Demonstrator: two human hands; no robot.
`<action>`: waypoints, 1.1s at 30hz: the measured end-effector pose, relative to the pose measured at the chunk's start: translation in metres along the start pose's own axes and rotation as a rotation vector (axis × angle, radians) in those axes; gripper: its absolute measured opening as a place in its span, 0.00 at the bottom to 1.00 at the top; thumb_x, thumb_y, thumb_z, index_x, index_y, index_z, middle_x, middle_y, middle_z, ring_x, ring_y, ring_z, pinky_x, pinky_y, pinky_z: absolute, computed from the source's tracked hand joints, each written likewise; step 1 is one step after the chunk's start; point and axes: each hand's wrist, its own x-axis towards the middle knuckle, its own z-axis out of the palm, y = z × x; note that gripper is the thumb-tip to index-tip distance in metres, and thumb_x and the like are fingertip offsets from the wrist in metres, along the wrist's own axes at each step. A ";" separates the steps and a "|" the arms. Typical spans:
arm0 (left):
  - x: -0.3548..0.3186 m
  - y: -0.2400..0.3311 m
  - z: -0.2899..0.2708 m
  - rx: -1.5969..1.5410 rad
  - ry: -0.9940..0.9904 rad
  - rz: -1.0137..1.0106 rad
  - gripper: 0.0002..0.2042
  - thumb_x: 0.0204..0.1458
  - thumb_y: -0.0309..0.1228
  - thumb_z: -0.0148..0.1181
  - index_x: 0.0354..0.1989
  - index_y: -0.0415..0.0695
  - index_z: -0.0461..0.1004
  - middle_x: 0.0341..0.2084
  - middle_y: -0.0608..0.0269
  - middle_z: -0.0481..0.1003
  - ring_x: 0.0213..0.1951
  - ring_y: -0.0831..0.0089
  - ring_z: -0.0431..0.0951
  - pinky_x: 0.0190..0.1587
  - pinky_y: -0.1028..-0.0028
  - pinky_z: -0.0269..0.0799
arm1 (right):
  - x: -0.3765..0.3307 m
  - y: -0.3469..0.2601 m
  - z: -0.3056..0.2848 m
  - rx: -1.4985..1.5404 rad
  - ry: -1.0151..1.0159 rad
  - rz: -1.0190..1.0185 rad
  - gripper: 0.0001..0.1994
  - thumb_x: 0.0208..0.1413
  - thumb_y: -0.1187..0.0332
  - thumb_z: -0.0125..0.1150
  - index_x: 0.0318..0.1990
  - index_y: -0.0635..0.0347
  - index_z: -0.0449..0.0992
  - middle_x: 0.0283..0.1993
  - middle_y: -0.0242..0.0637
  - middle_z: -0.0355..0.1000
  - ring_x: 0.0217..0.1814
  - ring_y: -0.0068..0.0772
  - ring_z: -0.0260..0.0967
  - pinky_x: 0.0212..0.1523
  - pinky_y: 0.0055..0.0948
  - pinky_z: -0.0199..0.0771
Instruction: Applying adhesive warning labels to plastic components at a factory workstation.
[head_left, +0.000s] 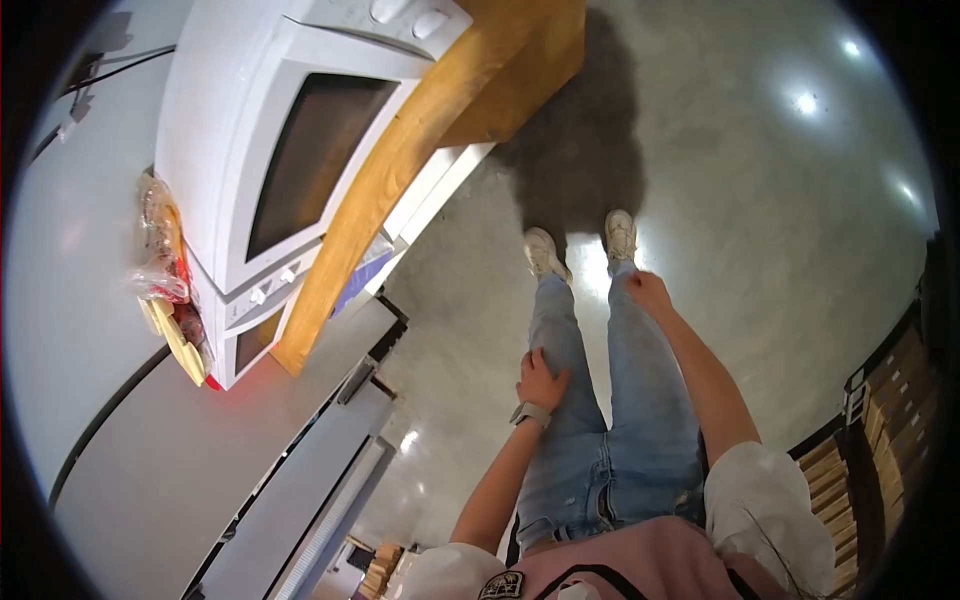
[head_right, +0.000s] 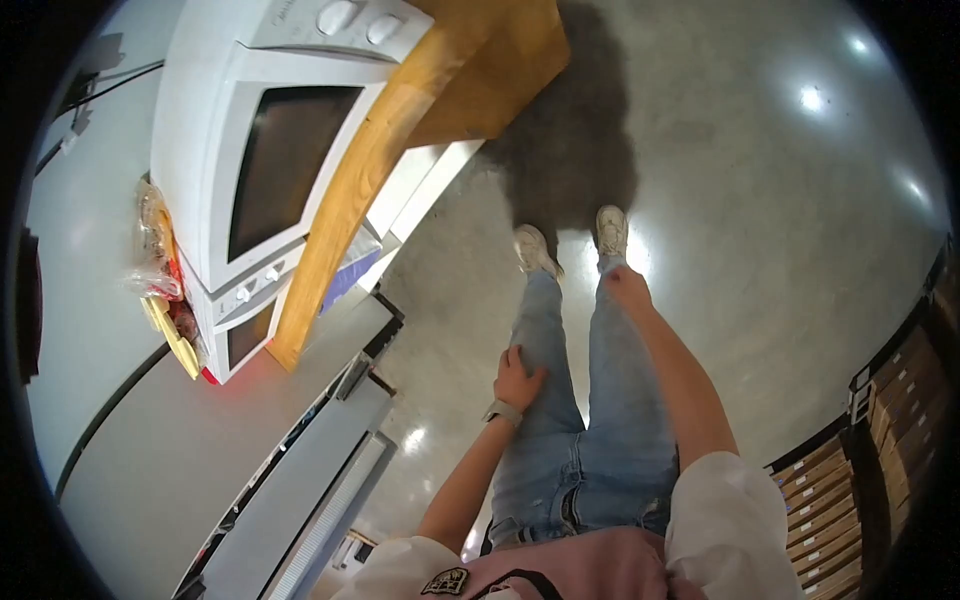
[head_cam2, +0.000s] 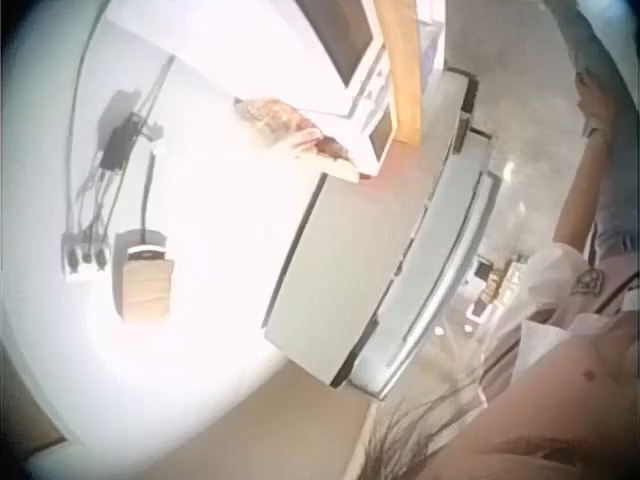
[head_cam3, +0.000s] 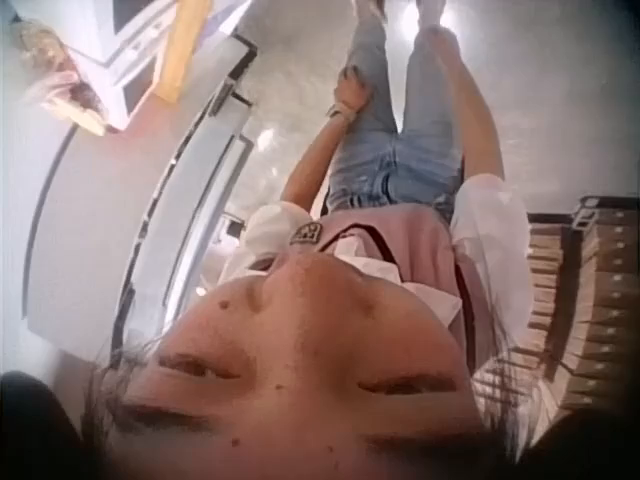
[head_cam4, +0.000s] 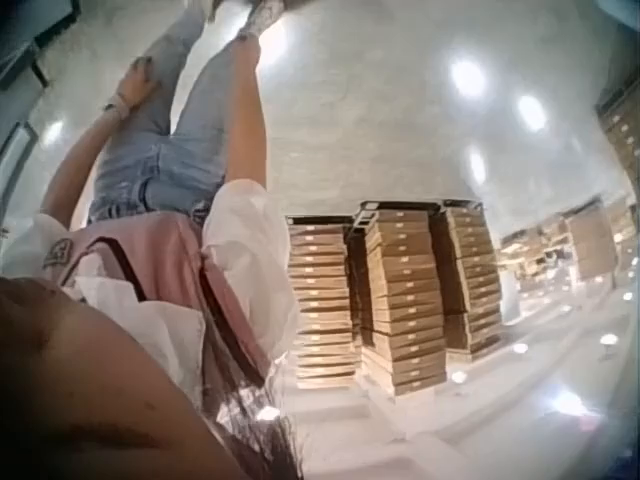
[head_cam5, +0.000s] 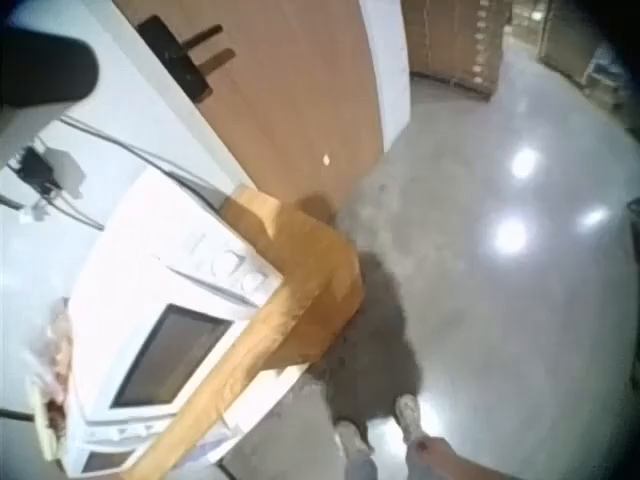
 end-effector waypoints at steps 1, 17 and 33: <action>0.009 0.004 -0.011 -0.025 0.032 0.067 0.41 0.50 0.56 0.57 0.67 0.44 0.53 0.65 0.45 0.56 0.61 0.51 0.64 0.59 0.58 0.65 | -0.004 0.007 -0.013 -0.007 0.024 -0.022 0.14 0.51 0.59 0.57 0.36 0.61 0.79 0.36 0.50 0.77 0.40 0.50 0.76 0.42 0.41 0.74; 0.047 -0.070 -0.064 0.278 -0.204 0.298 0.22 0.53 0.46 0.49 0.37 0.39 0.78 0.39 0.44 0.78 0.45 0.49 0.77 0.49 0.57 0.71 | -0.251 0.158 -0.016 0.573 0.233 0.230 0.14 0.59 0.64 0.53 0.37 0.68 0.79 0.31 0.39 0.77 0.33 0.28 0.73 0.36 0.30 0.72; 0.097 0.541 -0.063 0.014 -0.142 0.692 0.19 0.56 0.46 0.50 0.38 0.43 0.79 0.27 0.57 0.78 0.31 0.67 0.77 0.38 0.65 0.71 | -0.075 0.282 -0.510 0.614 0.530 0.287 0.16 0.53 0.60 0.60 0.41 0.64 0.80 0.31 0.41 0.79 0.31 0.29 0.78 0.37 0.31 0.77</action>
